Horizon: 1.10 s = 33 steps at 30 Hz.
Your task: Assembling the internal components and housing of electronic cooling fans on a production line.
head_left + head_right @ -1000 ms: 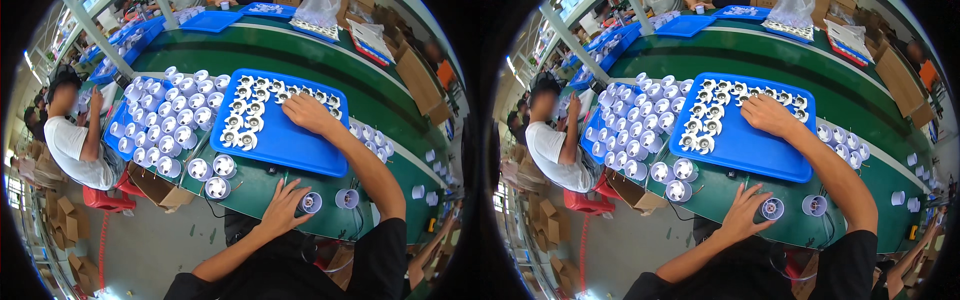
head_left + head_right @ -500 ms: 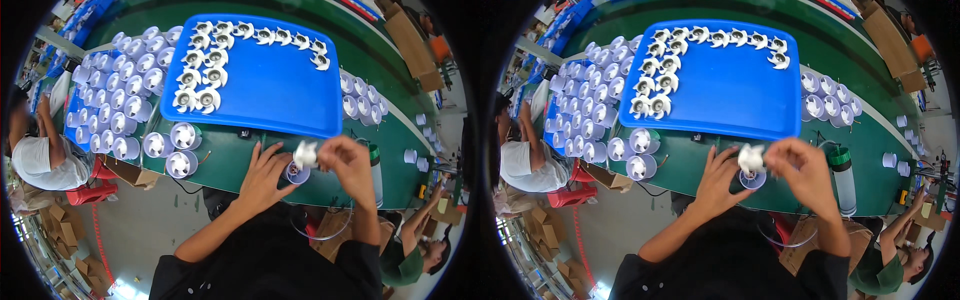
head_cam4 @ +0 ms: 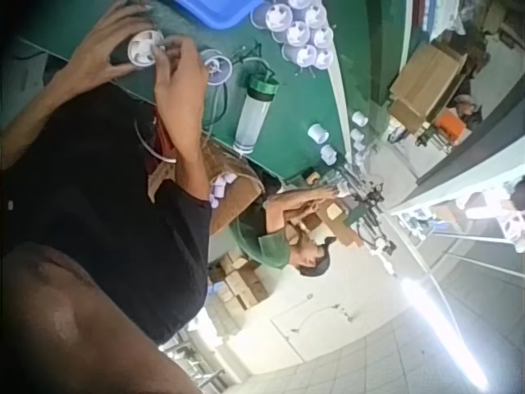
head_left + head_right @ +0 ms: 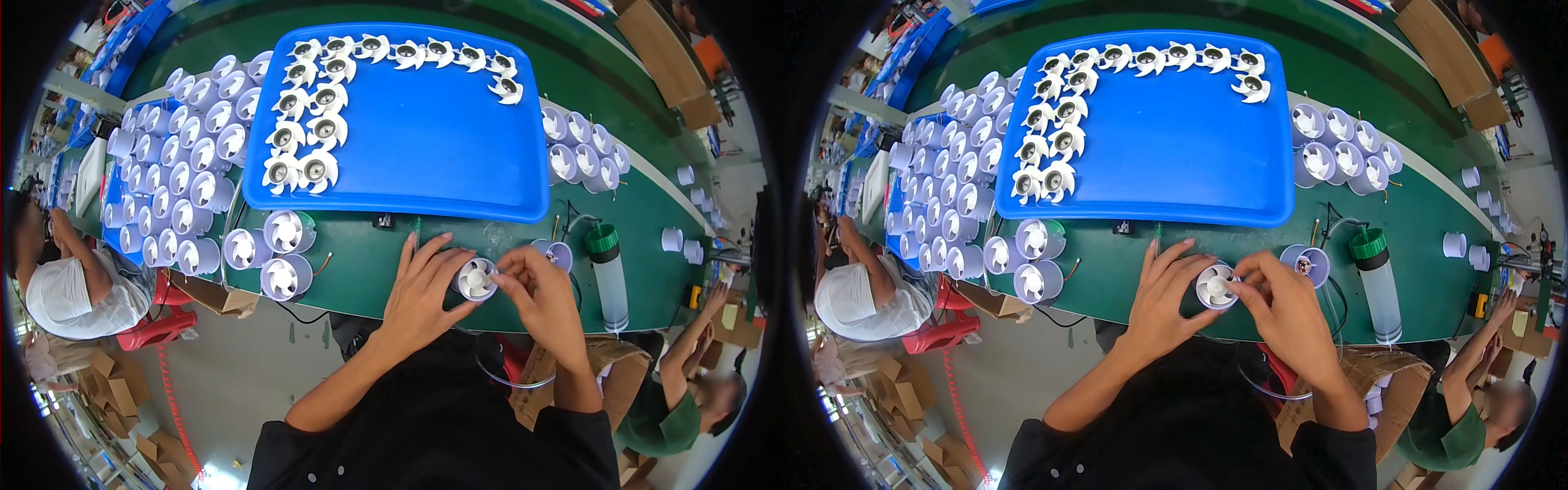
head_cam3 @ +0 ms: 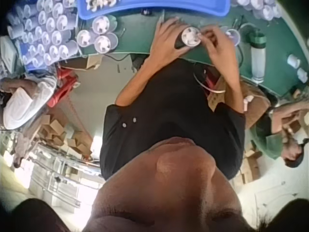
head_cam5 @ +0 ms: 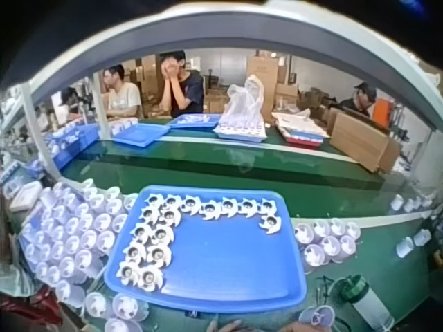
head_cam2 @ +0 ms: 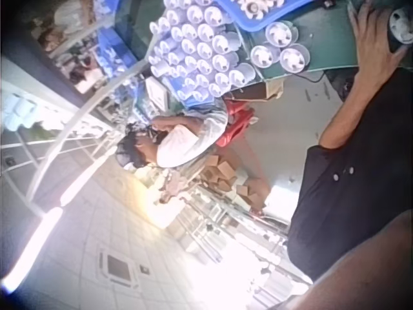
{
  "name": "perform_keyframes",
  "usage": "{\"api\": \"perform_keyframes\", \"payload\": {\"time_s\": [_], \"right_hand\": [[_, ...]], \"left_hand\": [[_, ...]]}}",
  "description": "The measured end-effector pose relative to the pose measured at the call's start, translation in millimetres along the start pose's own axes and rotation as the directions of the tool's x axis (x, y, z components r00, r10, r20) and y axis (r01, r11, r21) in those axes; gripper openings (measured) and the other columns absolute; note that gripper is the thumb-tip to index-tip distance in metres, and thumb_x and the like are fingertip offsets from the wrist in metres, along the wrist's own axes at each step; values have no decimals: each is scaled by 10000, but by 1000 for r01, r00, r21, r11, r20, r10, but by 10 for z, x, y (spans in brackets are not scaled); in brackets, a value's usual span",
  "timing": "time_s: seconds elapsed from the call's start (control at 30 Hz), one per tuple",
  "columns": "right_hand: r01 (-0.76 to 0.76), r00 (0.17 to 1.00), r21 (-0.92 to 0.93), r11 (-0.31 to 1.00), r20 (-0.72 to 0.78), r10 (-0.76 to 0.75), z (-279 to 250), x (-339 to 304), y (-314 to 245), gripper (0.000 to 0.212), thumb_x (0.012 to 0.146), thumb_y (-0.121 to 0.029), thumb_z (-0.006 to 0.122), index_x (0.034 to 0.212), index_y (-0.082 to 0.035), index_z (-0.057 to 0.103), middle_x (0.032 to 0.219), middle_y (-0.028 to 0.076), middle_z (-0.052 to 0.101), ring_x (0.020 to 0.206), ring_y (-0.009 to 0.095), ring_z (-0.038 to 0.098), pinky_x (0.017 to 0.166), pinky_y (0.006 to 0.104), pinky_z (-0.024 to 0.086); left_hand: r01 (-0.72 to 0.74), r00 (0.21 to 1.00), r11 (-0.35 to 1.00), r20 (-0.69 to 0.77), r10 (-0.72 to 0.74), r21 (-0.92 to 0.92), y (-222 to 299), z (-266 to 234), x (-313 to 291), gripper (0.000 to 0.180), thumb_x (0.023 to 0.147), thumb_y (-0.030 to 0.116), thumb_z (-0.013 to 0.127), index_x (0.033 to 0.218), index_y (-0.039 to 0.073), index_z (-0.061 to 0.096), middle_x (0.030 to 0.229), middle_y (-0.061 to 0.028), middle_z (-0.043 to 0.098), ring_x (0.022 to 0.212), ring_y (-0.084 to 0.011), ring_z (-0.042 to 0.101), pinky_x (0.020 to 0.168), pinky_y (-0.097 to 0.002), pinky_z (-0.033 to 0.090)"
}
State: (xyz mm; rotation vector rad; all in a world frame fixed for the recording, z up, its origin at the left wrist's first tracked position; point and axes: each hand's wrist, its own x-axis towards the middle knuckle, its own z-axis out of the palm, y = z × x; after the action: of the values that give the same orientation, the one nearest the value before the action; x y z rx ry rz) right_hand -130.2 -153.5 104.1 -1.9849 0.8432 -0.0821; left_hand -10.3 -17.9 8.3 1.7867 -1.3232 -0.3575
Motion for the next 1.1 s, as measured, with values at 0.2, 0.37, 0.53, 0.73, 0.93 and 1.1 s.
{"api": "perform_keyframes", "payload": {"time_s": [0.2,0.37,0.53,0.73,0.93,1.1], "right_hand": [[202,979,-247,948,80,-188,-1,-65,-5,89,886,-63,676,935,11,677,845,152,676,681,285,642,598,348,485],[233,962,-188,954,-96,-254,-1,-67,-118,109,866,-78,701,949,-7,698,793,126,676,676,305,642,580,369,486],[342,937,-311,887,41,-347,56,-20,88,127,836,-95,718,951,-45,706,775,100,635,676,305,624,563,404,472],[415,898,-441,796,57,-437,77,38,103,98,852,-118,703,914,-42,710,715,104,599,622,309,592,537,425,453],[343,937,-171,924,-13,-350,-78,-62,-145,295,891,-95,677,638,19,576,553,124,463,492,292,481,471,387,351],[325,929,-133,936,-140,-343,18,-11,-63,347,915,-86,623,595,21,540,534,99,436,469,227,420,474,354,303]], "left_hand": [[-21,1000,1000,-1,21,-4,-8,1,12,618,736,229,816,1270,60,554,1256,-85,612,1313,-306,462,1146,-603,211],[11,1000,1000,2,-11,6,-4,-6,5,620,733,227,816,1271,66,554,1252,-79,613,1298,-299,470,1150,-599,207],[7,1000,1000,3,-7,9,9,3,4,617,734,229,814,1270,69,554,1246,-76,615,1282,-295,478,1150,-598,208],[22,1000,1000,-10,-22,0,8,27,-4,615,697,203,825,1249,94,577,1247,-50,624,1261,-280,500,1158,-595,198],[4,1000,1000,25,-4,17,12,17,20,624,730,235,814,1269,66,551,1233,-81,606,1261,-289,486,1147,-599,217],[-40,998,992,-44,45,116,-49,-35,-63,539,760,288,776,1252,169,590,1213,-66,602,1249,-297,486,1125,-637,210]]}}
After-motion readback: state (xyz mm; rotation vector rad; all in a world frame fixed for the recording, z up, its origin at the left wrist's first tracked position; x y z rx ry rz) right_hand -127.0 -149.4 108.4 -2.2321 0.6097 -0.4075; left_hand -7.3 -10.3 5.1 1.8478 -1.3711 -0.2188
